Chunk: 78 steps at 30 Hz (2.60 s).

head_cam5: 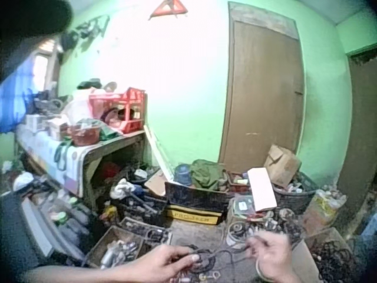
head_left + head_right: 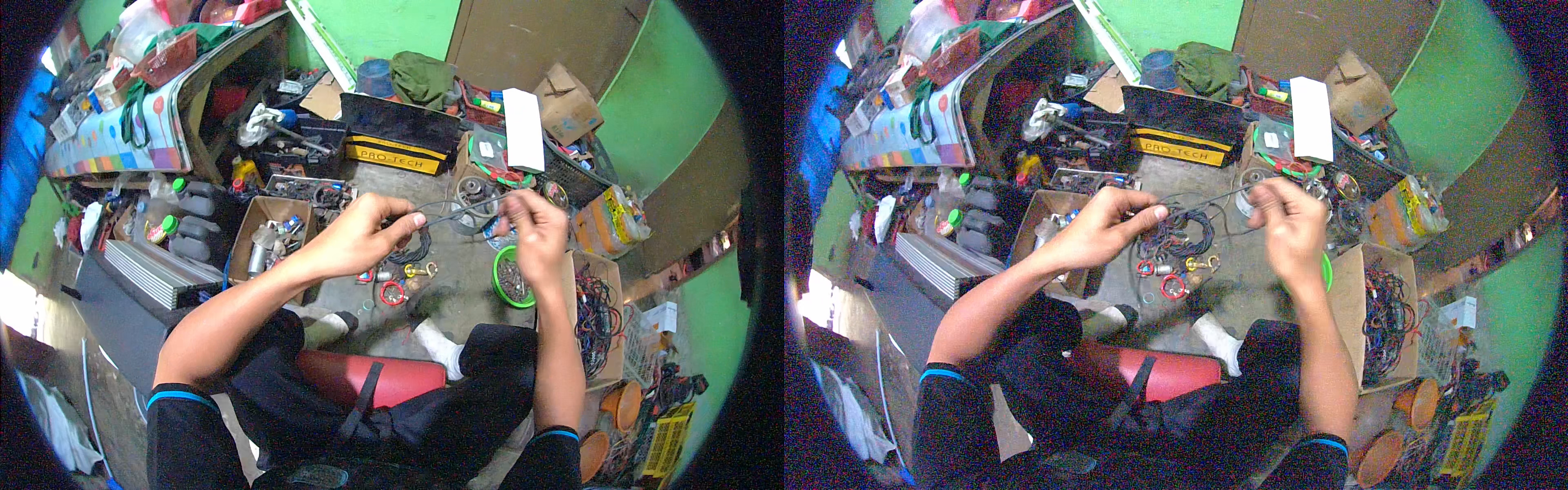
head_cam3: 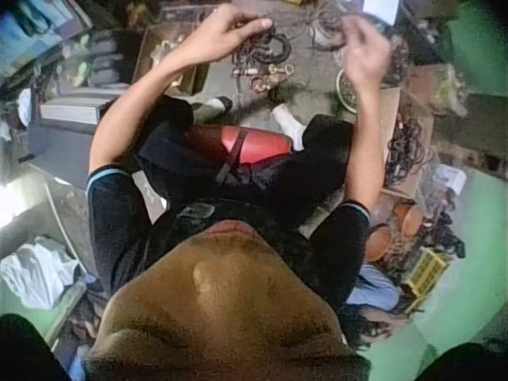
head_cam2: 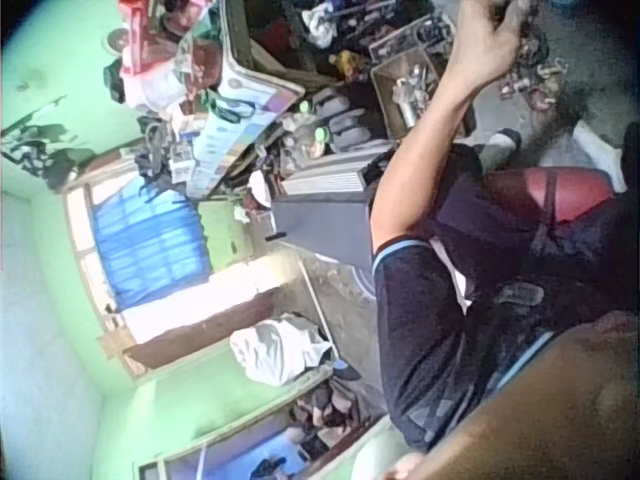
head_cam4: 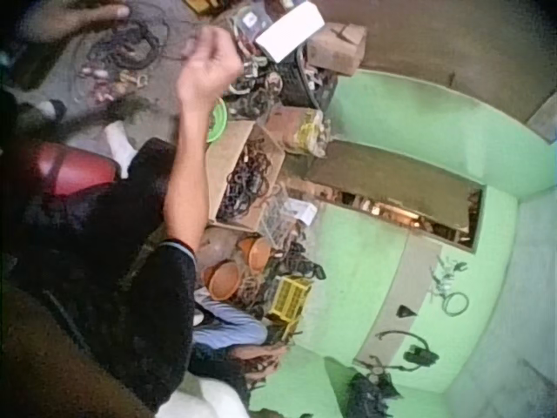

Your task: The person sits on the floor and manipulates a bundle of black wires, twisting and inspecting the ends. They then pick up a red and white wire harness and examine the connectors.

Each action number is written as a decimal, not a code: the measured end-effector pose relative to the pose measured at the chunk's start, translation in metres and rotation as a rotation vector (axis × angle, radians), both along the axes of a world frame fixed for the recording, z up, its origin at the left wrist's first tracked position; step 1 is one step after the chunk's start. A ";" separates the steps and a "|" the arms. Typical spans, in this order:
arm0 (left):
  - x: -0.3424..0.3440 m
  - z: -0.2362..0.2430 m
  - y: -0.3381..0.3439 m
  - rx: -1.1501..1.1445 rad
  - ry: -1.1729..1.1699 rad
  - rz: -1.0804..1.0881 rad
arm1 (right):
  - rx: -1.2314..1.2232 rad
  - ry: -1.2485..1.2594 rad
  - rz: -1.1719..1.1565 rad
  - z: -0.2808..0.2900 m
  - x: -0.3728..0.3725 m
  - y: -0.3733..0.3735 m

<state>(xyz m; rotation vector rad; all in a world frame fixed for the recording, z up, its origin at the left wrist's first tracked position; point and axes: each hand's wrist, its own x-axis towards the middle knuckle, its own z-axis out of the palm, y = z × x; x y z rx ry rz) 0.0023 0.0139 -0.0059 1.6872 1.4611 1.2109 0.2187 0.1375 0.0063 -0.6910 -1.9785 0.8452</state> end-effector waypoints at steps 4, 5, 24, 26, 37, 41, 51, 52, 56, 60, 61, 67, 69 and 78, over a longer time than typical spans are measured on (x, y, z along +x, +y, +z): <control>-0.023 0.002 0.005 -0.006 0.157 0.071 | 0.027 0.190 -0.271 0.006 0.023 0.028; -0.024 0.001 0.004 -0.025 0.155 0.073 | 0.093 0.188 -0.307 0.008 0.025 0.032; -0.022 -0.002 -0.001 -0.078 0.136 -0.012 | 0.632 -0.170 -0.488 0.009 0.026 0.025; -0.011 0.003 -0.004 -0.061 0.108 -0.034 | 0.611 -0.160 -0.211 0.005 -0.006 -0.004; -0.028 0.001 -0.001 -0.088 0.186 0.034 | 0.416 -0.241 -0.506 0.012 0.030 0.031; -0.013 -0.004 -0.001 -0.072 0.145 0.028 | 0.644 -0.270 -0.132 0.005 0.002 0.008; -0.028 -0.006 -0.002 -0.078 0.232 0.107 | 0.152 0.044 -0.132 0.003 0.013 0.011; -0.038 -0.004 -0.003 -0.091 0.293 0.105 | 0.139 0.182 -0.262 0.002 0.021 0.026; -0.039 -0.005 -0.001 -0.015 0.247 0.174 | 0.003 0.500 -0.425 -0.009 0.050 0.066; -0.039 -0.007 0.002 -0.110 0.093 0.228 | 0.004 0.147 -0.312 -0.014 0.040 0.057; -0.038 -0.004 0.001 -0.126 0.010 0.248 | -0.026 0.059 -0.261 -0.015 0.034 0.052; -0.027 -0.003 0.007 -0.179 -0.276 0.054 | -0.071 -0.120 -0.032 -0.035 0.000 0.035; -0.018 0.002 0.003 -0.254 -0.428 0.006 | 0.178 -0.250 0.017 -0.036 -0.005 0.027; -0.010 -0.006 0.004 -0.294 -0.547 -0.195 | -0.005 -0.143 0.348 -0.033 -0.035 -0.007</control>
